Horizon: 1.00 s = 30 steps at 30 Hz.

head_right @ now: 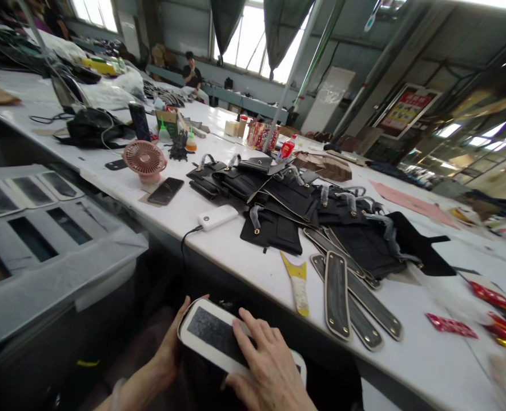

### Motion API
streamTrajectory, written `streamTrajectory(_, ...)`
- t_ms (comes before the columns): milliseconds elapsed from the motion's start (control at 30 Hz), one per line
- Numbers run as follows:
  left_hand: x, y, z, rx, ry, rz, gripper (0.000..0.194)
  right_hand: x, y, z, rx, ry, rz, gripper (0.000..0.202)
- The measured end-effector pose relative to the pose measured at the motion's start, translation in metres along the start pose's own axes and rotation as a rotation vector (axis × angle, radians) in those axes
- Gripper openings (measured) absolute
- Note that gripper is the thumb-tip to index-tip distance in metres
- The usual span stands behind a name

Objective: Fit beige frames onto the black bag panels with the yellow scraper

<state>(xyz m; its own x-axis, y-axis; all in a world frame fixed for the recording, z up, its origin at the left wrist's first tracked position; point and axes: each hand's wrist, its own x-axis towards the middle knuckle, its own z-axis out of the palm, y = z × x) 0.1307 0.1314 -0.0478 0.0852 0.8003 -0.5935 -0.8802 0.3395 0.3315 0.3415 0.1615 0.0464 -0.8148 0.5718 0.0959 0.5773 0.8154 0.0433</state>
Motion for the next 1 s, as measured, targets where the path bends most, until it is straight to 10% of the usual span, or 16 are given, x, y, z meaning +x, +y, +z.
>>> streamTrajectory(300,-0.002,0.001,0.001,-0.004,0.007,-0.002,0.065,0.01,-0.003,0.015,0.137,0.08,-0.051,0.045)
streamTrajectory(1000,-0.002,0.004,0.007,-0.044,0.046,-0.013,0.058,0.014,-0.005,0.051,-0.064,0.34,-0.166,0.057)
